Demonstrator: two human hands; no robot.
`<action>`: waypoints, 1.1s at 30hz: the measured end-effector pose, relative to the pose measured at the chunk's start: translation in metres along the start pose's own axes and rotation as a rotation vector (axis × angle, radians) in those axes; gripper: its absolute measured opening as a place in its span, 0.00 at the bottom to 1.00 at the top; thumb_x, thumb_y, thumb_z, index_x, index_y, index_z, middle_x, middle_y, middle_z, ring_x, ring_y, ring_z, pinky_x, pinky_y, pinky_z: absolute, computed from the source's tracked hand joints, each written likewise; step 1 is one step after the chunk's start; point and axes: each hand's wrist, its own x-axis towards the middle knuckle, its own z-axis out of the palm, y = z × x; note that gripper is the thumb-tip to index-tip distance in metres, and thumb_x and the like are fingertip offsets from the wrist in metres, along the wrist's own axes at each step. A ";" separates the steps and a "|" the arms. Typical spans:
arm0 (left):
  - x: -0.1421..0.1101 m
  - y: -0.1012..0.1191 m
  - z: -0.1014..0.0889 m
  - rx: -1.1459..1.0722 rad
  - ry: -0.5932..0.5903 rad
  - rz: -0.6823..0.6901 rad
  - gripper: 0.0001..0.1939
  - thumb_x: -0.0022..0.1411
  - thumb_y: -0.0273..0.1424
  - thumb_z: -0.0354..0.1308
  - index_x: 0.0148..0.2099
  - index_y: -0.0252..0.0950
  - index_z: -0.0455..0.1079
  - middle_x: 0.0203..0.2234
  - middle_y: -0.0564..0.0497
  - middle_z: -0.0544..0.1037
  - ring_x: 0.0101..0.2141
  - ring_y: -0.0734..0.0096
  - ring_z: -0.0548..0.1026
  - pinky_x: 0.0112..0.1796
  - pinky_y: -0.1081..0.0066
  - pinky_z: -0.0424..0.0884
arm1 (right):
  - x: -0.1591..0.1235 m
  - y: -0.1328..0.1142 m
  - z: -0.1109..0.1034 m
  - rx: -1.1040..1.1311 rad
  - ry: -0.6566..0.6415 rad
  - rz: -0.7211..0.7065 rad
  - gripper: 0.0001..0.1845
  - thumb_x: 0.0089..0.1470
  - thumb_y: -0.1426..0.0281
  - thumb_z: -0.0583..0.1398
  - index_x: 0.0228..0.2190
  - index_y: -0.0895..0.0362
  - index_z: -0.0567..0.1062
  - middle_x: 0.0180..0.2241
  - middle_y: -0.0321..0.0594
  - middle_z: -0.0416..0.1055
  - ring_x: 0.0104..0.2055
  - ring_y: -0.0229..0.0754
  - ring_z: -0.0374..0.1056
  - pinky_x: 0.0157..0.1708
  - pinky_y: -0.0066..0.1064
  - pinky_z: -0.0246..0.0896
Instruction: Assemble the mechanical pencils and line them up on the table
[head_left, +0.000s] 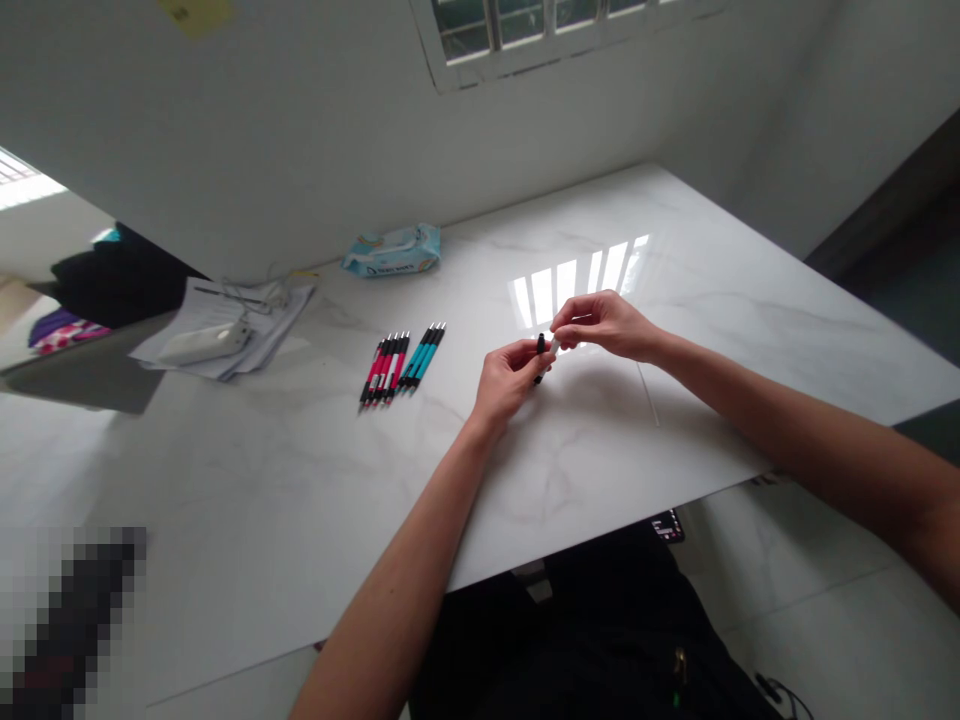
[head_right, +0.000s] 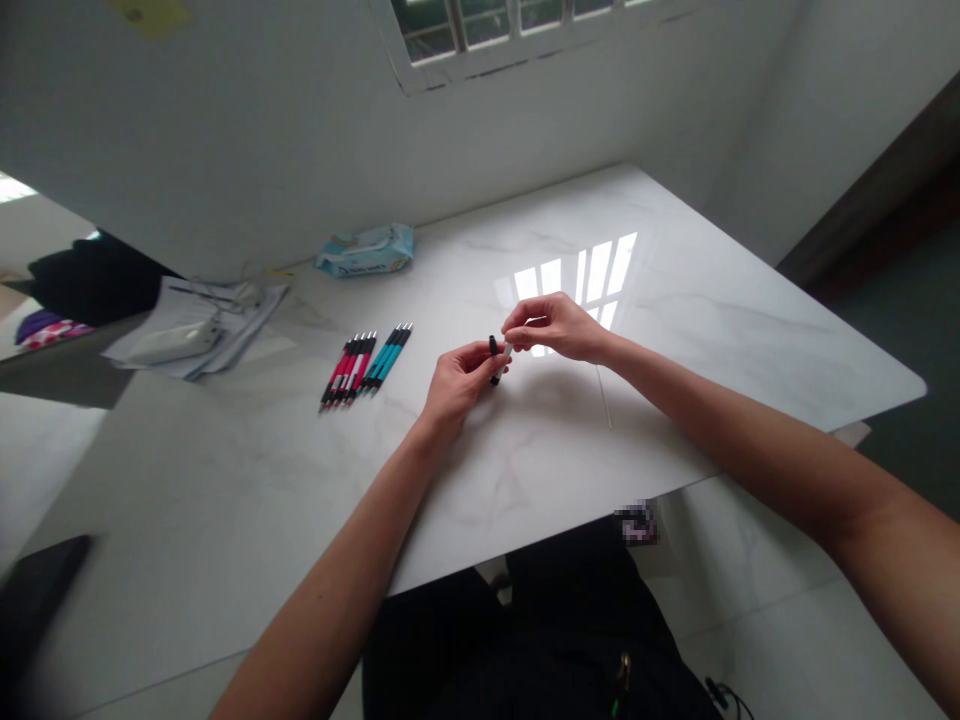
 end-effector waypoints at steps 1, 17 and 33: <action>0.000 0.000 0.000 -0.007 -0.001 0.000 0.24 0.51 0.45 0.81 0.43 0.34 0.86 0.33 0.47 0.85 0.35 0.68 0.78 0.40 0.68 0.71 | 0.000 -0.001 0.000 0.002 0.005 0.000 0.22 0.49 0.53 0.78 0.32 0.58 0.83 0.30 0.40 0.80 0.32 0.41 0.75 0.38 0.38 0.74; -0.003 -0.026 0.012 -0.183 -0.076 -0.027 0.30 0.47 0.49 0.81 0.45 0.33 0.86 0.36 0.44 0.85 0.37 0.66 0.79 0.49 0.60 0.72 | -0.012 0.018 -0.024 -0.144 -0.035 0.093 0.21 0.53 0.46 0.75 0.31 0.49 0.85 0.29 0.42 0.78 0.33 0.46 0.75 0.37 0.41 0.72; -0.002 -0.024 0.010 -0.129 -0.060 -0.007 0.28 0.46 0.47 0.82 0.44 0.34 0.86 0.39 0.42 0.86 0.39 0.63 0.80 0.48 0.60 0.72 | -0.015 0.003 -0.036 -0.395 -0.119 0.024 0.25 0.54 0.41 0.72 0.31 0.50 0.85 0.29 0.45 0.81 0.31 0.48 0.76 0.34 0.44 0.71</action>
